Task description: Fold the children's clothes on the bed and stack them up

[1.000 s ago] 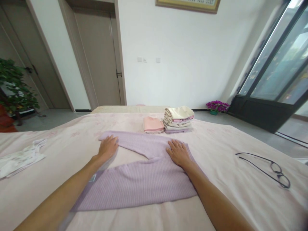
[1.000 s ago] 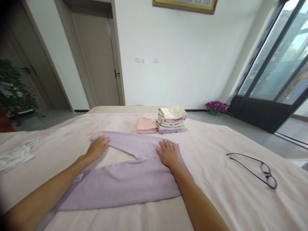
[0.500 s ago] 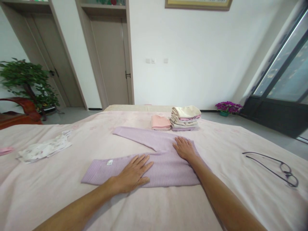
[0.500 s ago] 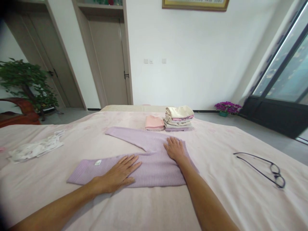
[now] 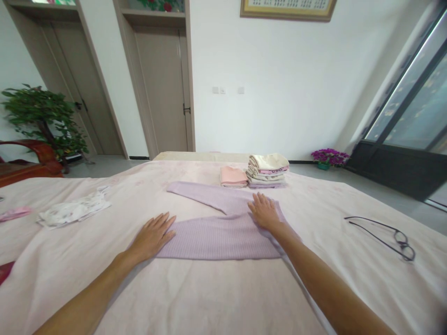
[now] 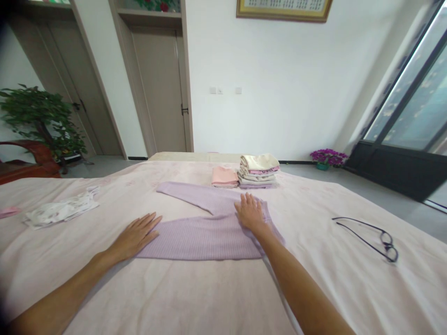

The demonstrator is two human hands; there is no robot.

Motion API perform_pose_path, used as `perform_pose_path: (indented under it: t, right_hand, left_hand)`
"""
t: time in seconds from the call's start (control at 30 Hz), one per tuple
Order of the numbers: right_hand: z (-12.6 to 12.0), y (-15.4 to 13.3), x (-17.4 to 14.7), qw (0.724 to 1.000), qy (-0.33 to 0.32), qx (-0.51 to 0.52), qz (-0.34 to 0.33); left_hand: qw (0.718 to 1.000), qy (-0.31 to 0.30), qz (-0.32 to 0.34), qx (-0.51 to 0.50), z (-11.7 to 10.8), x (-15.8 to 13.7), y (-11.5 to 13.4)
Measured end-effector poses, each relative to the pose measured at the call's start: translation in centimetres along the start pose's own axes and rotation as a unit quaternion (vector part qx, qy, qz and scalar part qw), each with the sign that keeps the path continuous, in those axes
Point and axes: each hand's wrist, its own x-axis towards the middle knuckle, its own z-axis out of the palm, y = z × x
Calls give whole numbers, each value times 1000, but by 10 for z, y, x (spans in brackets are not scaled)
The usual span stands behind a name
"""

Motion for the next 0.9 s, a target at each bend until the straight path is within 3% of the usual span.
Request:
perform_pose_path:
  t: [0.03,0.13,0.23,0.43,0.63,0.9]
  right_hand:
    - [-6,-12,-11,1000,-6,14,-7]
    - [-16,-48,-49,990,9,45,-130]
    - [-14,-63,-78,980,9,47,-192]
    - [0,-16,-75,987,-20,6,-159]
    - [10,39,-64,997,-23,-27,-62]
    - [9,44,-64,999,-28,-25,-39]
  left_hand:
    - [1000,2,-3,-2,1,1,-1]
    - [1000,6,-5,-12,4,2,-4]
    - [1000,5,-7,-17,7,2,-5]
    - [1000,10,-14,-2,6,0,-8]
    - [999,-6,-53,1,3,-2,-22]
    - [997,-5,-73,-15,9,0,-34]
